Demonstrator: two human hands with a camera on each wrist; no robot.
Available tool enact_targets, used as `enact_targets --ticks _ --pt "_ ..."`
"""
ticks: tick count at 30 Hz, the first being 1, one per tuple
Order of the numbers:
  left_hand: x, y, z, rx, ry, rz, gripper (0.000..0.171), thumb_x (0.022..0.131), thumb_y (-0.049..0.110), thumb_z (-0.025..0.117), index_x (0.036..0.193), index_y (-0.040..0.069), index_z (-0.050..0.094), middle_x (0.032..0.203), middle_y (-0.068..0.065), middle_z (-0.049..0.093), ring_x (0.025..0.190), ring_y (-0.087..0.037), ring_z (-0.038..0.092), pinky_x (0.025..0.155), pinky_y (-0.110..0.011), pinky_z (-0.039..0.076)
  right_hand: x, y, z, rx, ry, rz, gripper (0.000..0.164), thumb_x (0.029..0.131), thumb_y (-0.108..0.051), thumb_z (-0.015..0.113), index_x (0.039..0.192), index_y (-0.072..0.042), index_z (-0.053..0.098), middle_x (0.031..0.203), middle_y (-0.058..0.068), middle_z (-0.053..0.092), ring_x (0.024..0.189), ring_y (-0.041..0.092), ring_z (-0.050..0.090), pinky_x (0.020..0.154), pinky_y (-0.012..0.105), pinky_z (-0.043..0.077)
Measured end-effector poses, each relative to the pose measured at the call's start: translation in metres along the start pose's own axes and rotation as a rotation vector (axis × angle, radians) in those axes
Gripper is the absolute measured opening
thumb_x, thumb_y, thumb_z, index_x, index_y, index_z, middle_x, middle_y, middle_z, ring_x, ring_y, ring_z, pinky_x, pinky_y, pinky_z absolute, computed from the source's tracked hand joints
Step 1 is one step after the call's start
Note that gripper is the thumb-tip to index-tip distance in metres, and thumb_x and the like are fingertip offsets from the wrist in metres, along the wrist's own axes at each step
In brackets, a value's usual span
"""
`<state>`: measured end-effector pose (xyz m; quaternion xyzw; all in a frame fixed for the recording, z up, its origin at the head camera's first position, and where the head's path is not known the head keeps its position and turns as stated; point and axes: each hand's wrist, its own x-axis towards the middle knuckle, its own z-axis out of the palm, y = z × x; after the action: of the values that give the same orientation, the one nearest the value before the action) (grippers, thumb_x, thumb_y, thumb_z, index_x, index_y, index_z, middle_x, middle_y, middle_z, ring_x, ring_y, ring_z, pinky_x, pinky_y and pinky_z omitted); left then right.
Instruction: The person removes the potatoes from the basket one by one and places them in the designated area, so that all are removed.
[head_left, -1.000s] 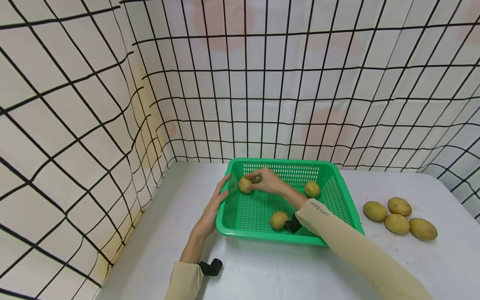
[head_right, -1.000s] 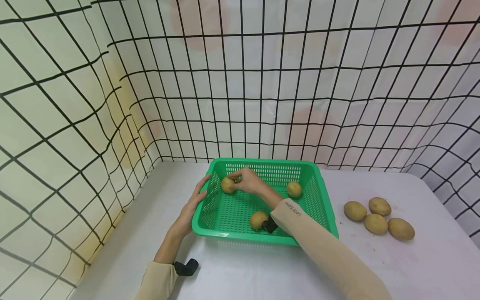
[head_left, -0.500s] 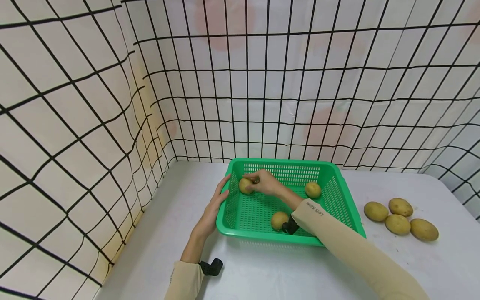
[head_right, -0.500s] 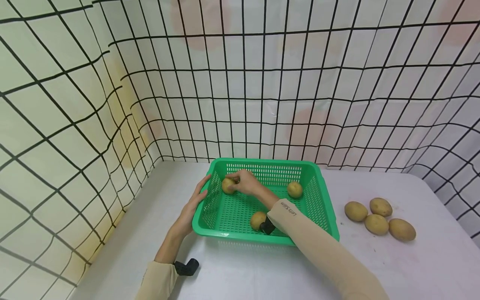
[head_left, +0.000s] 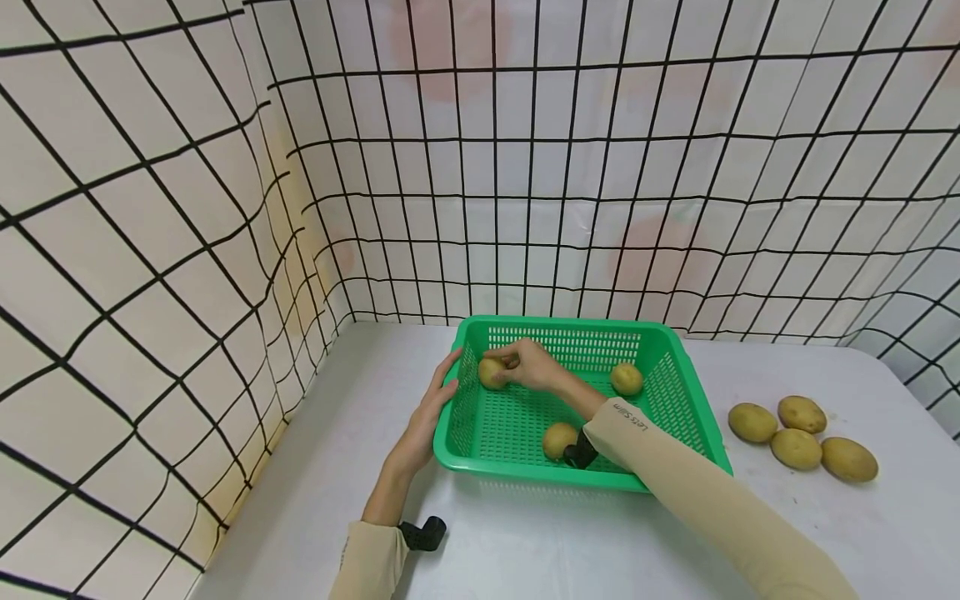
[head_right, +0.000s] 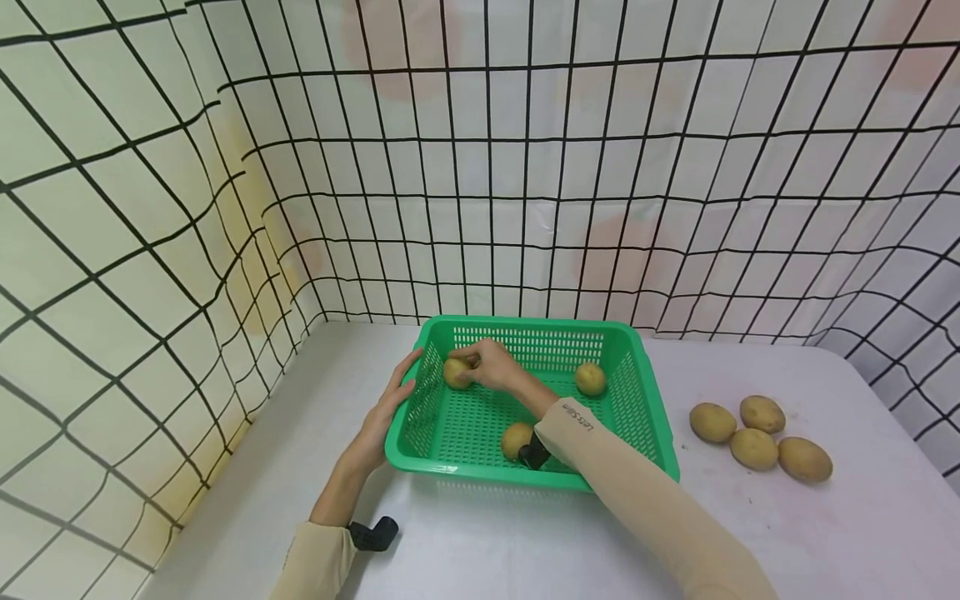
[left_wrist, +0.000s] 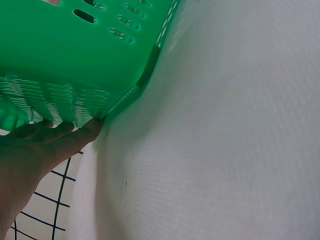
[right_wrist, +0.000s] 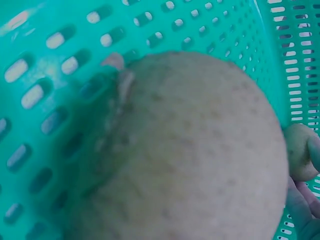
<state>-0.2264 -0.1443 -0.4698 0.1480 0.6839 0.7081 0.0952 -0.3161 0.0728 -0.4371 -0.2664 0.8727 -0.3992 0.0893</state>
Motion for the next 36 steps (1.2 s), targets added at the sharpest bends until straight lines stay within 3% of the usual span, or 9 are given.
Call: enact_targets --ticks 17,30,36 --pt "0.000 0.001 0.002 -0.003 -0.003 0.002 0.054 0.112 0.042 0.031 0.164 0.041 0.016 0.175 0.002 0.000 0.161 -0.036 0.005 0.124 -0.069 0.013 -0.003 -0.002 -0.012 0.074 -0.031 0.012 0.044 0.093 -0.002 0.074 0.137 -0.002 0.066 0.144 0.021 0.061 0.123 0.039 0.067 0.098 0.046 0.058" --pt "0.000 0.001 0.000 0.010 0.006 -0.006 0.054 0.112 0.041 0.030 0.164 0.040 0.015 0.175 0.000 0.001 0.161 -0.037 0.006 0.124 -0.070 0.013 -0.008 -0.008 -0.022 0.092 -0.049 -0.030 0.045 0.094 -0.004 0.074 0.138 0.001 0.063 0.138 0.023 0.064 0.119 0.038 0.069 0.092 0.040 0.061" --pt "0.000 0.002 0.001 0.024 0.020 -0.013 0.052 0.113 0.040 0.030 0.163 0.042 0.017 0.175 0.002 0.004 0.161 -0.033 0.005 0.125 -0.068 0.010 -0.013 -0.015 -0.035 0.153 -0.064 -0.004 0.047 0.095 -0.003 0.073 0.140 0.001 0.062 0.143 0.023 0.061 0.124 0.041 0.065 0.097 0.045 0.058"
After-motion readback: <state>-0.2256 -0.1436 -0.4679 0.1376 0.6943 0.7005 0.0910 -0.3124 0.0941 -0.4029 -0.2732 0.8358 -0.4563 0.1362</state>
